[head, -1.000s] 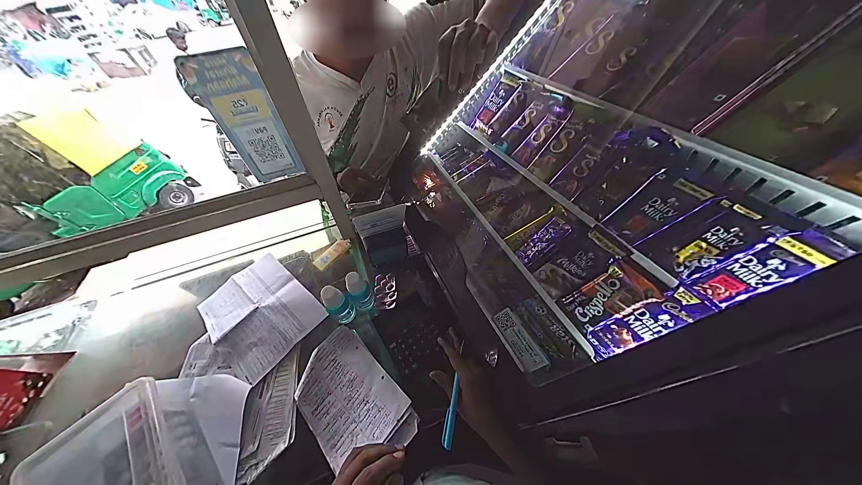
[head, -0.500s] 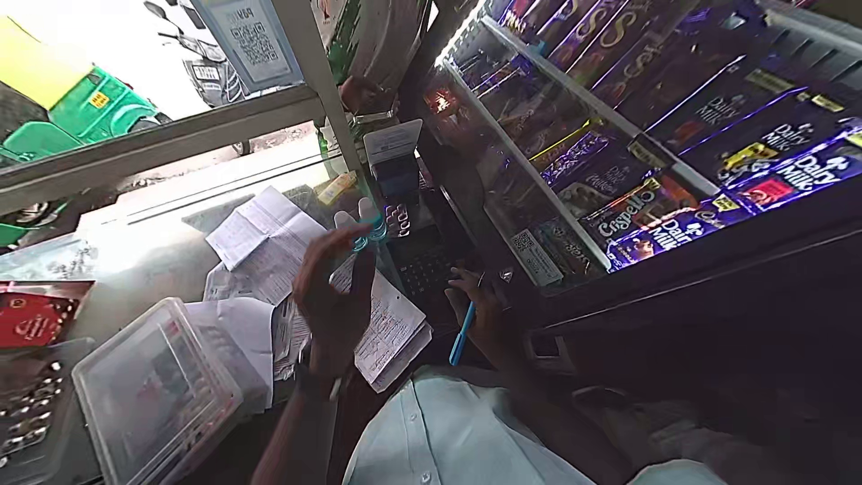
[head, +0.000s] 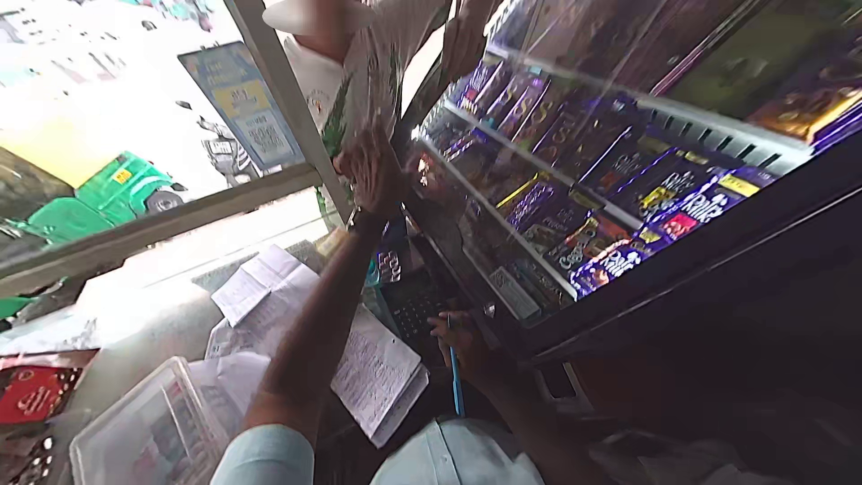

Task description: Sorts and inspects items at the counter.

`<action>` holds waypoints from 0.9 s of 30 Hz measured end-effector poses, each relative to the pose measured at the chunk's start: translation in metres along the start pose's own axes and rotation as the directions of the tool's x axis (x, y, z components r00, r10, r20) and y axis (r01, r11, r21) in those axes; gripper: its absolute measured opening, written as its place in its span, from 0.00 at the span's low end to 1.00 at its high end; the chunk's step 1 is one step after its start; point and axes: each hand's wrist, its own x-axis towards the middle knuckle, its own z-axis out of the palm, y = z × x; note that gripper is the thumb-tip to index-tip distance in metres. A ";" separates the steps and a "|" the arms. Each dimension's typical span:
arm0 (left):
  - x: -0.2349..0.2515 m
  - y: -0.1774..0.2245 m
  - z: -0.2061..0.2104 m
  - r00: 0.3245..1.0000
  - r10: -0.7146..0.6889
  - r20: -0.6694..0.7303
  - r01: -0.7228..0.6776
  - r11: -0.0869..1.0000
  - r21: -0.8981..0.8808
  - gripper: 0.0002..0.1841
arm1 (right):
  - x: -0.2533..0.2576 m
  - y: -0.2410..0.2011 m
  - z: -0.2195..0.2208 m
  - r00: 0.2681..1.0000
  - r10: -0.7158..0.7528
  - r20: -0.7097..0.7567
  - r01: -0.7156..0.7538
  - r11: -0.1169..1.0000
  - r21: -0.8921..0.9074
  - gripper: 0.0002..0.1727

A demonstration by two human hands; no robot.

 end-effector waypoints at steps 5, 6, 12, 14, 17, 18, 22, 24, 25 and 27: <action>-0.004 0.009 0.032 0.989 0.101 -0.112 -0.094 0.993 0.070 0.58 | -0.008 0.009 0.015 0.998 -0.068 -0.008 0.064 0.975 -0.213 0.13; -0.001 0.013 0.037 0.982 0.133 -0.135 -0.125 0.990 0.066 0.58 | -0.008 0.010 0.015 0.997 -0.076 -0.012 0.072 0.971 -0.230 0.13; 0.012 0.050 0.048 0.997 0.003 0.071 0.025 0.923 -0.385 0.39 | -0.008 0.010 0.013 0.994 -0.106 0.016 0.107 0.967 -0.233 0.12; 0.014 0.052 0.053 1.000 0.011 0.014 -0.006 0.941 -0.339 0.23 | -0.008 0.010 0.012 0.994 -0.105 0.036 0.110 0.970 -0.218 0.11; 0.012 0.046 0.046 0.988 0.067 -0.139 -0.104 0.955 -0.278 0.13 | -0.009 0.010 0.010 0.994 -0.098 0.051 0.107 0.968 -0.225 0.11; 0.004 0.043 0.038 0.977 0.080 -0.199 -0.133 0.955 -0.266 0.12 | -0.009 0.009 0.010 0.994 -0.092 0.055 0.102 0.969 -0.224 0.11; -0.078 0.024 -0.011 0.860 0.231 -0.454 -0.360 0.907 -0.219 0.10 | -0.007 0.011 0.009 0.999 -0.051 0.011 0.051 0.994 -0.101 0.11; -0.143 0.006 -0.032 0.794 0.386 -0.470 -0.502 0.852 -0.147 0.10 | 0.005 -0.011 -0.006 0.990 0.127 -0.062 -0.102 0.944 0.314 0.14; -0.172 -0.004 -0.041 0.773 0.454 -0.442 -0.551 0.826 -0.115 0.10 | 0.020 -0.030 -0.018 0.967 0.248 -0.052 -0.175 0.801 0.572 0.17; -0.229 -0.022 -0.052 0.777 0.522 -0.351 -0.592 0.796 -0.126 0.10 | 0.044 -0.068 -0.042 0.907 0.402 0.125 -0.263 0.309 0.914 0.31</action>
